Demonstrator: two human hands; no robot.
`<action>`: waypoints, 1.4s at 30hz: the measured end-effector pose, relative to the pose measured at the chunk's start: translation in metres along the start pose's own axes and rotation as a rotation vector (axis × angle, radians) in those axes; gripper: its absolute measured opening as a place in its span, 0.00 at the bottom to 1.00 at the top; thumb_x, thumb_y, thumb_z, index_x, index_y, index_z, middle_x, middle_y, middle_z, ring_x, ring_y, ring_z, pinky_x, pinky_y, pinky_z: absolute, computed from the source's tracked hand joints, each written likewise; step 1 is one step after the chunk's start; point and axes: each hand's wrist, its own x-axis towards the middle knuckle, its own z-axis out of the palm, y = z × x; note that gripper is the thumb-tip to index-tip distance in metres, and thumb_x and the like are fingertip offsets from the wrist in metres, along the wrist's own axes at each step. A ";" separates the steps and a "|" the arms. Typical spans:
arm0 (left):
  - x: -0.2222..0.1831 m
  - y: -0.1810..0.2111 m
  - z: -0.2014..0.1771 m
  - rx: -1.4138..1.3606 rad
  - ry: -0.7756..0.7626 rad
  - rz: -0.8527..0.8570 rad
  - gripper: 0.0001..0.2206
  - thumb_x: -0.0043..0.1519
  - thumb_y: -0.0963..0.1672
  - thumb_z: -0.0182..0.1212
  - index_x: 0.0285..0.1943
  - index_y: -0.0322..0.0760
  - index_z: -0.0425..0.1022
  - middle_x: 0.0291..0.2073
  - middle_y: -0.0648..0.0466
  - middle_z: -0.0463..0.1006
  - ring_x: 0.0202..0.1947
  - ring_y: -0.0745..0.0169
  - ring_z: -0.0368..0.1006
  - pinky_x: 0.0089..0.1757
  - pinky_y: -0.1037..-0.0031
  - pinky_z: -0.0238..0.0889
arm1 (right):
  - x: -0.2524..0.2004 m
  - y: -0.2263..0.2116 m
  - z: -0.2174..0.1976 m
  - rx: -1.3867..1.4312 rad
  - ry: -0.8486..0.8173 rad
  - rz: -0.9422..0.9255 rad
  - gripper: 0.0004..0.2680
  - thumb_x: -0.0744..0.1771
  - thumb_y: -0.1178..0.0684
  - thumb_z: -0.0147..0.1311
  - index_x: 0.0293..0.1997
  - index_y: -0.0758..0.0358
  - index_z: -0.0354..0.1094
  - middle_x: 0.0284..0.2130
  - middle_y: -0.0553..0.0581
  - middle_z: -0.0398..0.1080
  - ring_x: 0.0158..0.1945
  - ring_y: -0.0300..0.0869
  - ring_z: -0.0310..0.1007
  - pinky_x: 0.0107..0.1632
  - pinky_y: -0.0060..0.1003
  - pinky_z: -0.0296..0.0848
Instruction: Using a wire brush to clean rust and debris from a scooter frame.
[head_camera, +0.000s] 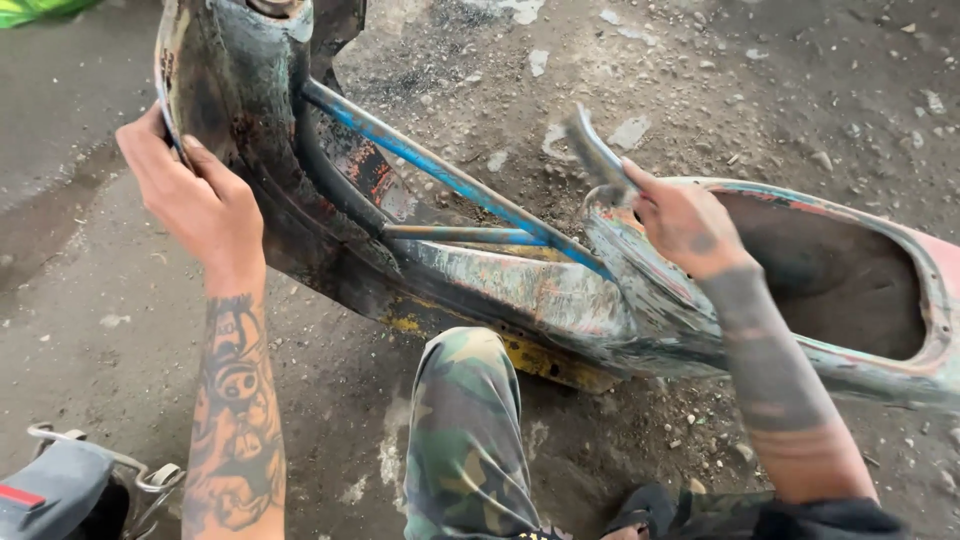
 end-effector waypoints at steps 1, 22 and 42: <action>0.000 -0.002 -0.001 -0.003 0.003 0.005 0.09 0.72 0.35 0.41 0.57 0.22 0.64 0.44 0.41 0.64 0.38 0.47 0.65 0.36 0.61 0.63 | 0.011 0.000 0.005 0.001 0.006 0.001 0.22 0.69 0.55 0.43 0.75 0.52 0.59 0.34 0.69 0.76 0.32 0.64 0.71 0.36 0.54 0.63; 0.000 0.005 -0.002 -0.035 0.011 0.084 0.10 0.76 0.37 0.38 0.57 0.20 0.64 0.43 0.41 0.61 0.34 0.48 0.55 0.36 0.61 0.52 | -0.116 0.054 -0.041 0.016 -0.078 -0.019 0.20 0.69 0.51 0.49 0.73 0.52 0.64 0.25 0.51 0.64 0.27 0.41 0.54 0.37 0.30 0.66; -0.001 0.000 0.002 -0.082 0.032 0.044 0.10 0.70 0.33 0.42 0.58 0.21 0.65 0.45 0.40 0.64 0.43 0.43 0.65 0.42 0.58 0.64 | -0.094 0.048 -0.067 -0.036 0.022 -0.042 0.22 0.71 0.49 0.46 0.77 0.50 0.59 0.24 0.56 0.62 0.25 0.47 0.56 0.38 0.41 0.66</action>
